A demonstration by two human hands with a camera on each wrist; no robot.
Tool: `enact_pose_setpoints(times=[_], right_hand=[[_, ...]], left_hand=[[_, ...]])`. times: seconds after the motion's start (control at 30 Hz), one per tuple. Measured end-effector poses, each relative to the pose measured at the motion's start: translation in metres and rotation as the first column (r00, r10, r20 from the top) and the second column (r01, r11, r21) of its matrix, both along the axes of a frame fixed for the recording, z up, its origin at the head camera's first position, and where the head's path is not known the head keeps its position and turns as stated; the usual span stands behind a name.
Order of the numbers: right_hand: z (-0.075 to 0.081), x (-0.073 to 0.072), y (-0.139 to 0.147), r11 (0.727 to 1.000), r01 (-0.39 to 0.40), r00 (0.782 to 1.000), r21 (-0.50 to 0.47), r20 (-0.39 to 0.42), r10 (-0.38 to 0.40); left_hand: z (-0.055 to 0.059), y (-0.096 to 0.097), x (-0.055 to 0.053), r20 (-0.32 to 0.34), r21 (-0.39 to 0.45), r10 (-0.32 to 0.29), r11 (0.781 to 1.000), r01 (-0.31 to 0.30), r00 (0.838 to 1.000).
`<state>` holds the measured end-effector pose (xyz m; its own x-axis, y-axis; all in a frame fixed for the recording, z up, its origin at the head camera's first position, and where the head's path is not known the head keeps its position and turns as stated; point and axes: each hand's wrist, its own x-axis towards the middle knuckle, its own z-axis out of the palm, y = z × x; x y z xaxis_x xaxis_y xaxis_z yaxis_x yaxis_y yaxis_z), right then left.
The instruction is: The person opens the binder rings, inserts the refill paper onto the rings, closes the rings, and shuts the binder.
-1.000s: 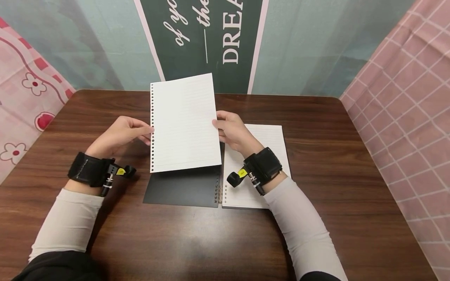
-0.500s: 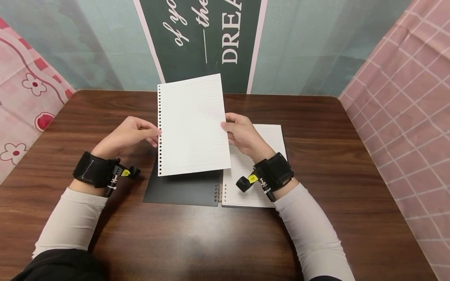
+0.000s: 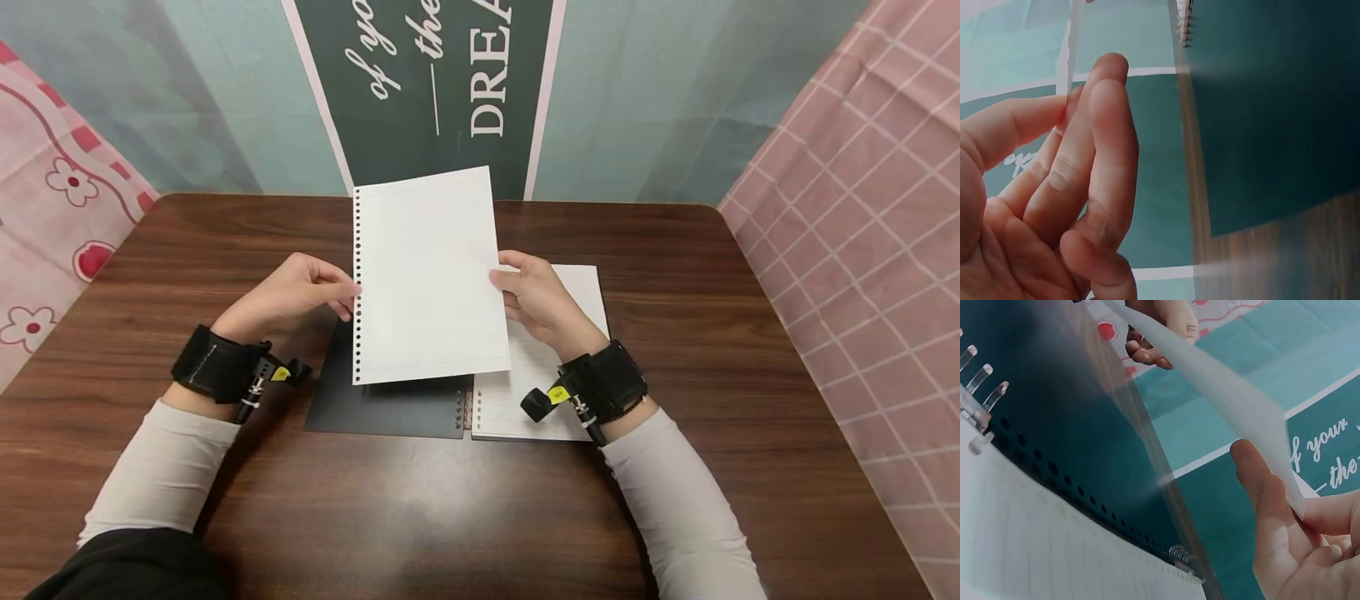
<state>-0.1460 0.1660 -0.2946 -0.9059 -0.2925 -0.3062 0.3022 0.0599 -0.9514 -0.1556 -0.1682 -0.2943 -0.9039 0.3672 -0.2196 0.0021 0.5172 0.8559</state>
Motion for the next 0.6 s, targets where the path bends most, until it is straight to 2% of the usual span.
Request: enact_pose_setpoints(times=[0.6], right_hand=[[0.000,0.018,0.030,1.000,0.005,1.000,-0.010,-0.014,-0.006]], left_hand=[[0.001,0.027,0.004,-0.019,0.003,-0.113,0.994,0.113,0.993]])
